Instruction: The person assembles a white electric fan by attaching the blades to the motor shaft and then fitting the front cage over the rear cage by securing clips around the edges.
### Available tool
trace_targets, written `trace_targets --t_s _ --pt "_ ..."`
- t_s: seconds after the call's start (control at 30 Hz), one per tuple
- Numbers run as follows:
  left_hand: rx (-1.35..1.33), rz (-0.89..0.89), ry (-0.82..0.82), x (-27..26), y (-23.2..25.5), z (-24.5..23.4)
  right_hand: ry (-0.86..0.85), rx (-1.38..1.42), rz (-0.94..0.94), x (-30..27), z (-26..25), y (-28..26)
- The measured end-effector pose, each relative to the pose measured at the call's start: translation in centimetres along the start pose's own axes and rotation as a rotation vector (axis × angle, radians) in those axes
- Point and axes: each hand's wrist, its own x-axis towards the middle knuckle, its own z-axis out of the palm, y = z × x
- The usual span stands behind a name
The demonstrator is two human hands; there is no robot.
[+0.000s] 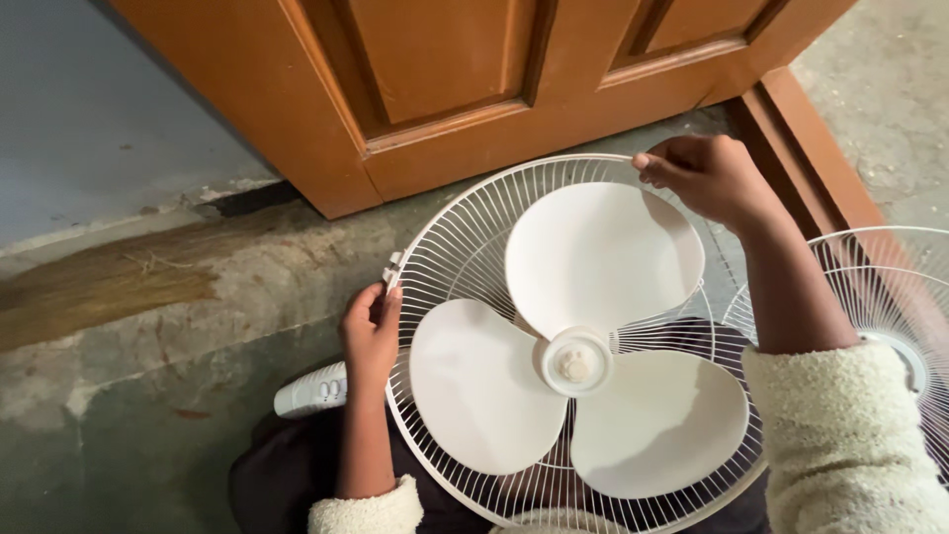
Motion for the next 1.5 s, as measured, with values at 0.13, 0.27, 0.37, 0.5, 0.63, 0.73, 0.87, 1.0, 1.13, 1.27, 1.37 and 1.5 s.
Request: trace_targets --t_s 0.13,0.27,0.37,0.5,0.63,0.73,0.87,1.0,1.13,1.27,1.37,1.5 --pt "0.044 -0.033 0.005 -0.9 -0.7 -0.9 0.009 0.067 -0.070 -2.7 -1.6 2.9" --pt "0.091 -0.072 -0.012 -2.4 -1.6 -2.0 -0.042 0.150 -0.021 -7.9 -3.3 8.8" --pt "0.063 -0.133 -0.054 -2.5 -2.0 -1.7 -0.097 0.483 0.078 -11.2 -1.8 12.7" --pt "-0.178 -0.383 -0.131 -3.1 -2.7 -1.2 -0.001 0.817 0.132 -14.5 0.4 16.6" --pt "-0.201 -0.381 -0.066 -4.7 -3.6 -1.0 0.091 0.953 0.091 -16.9 1.8 16.8" --pt "-0.288 -0.447 -0.053 -6.6 -4.6 -1.4 0.156 0.924 0.239 -19.3 3.3 15.6" --pt "-0.347 -0.472 -0.071 -6.5 -5.4 -1.6 0.207 0.902 0.173 -20.0 4.7 15.5" --pt "-0.327 -0.488 -0.038 -5.6 -6.3 -1.6 0.238 0.870 0.141 -19.1 5.3 16.3" --pt "-0.424 -0.445 -0.051 -5.5 -6.7 -1.5 0.222 0.941 0.152 -18.7 5.6 16.7" --pt "-0.459 -0.379 -0.048 -5.1 -7.2 -1.0 0.180 1.118 0.199 -18.6 5.8 17.5" --pt "-0.500 -0.394 -0.080 -4.9 -7.6 -1.0 0.174 1.274 0.333 -19.0 6.9 17.9" --pt "-0.542 -0.454 -0.081 -5.2 -6.9 -1.1 0.140 1.233 0.430 -19.6 9.2 18.0"
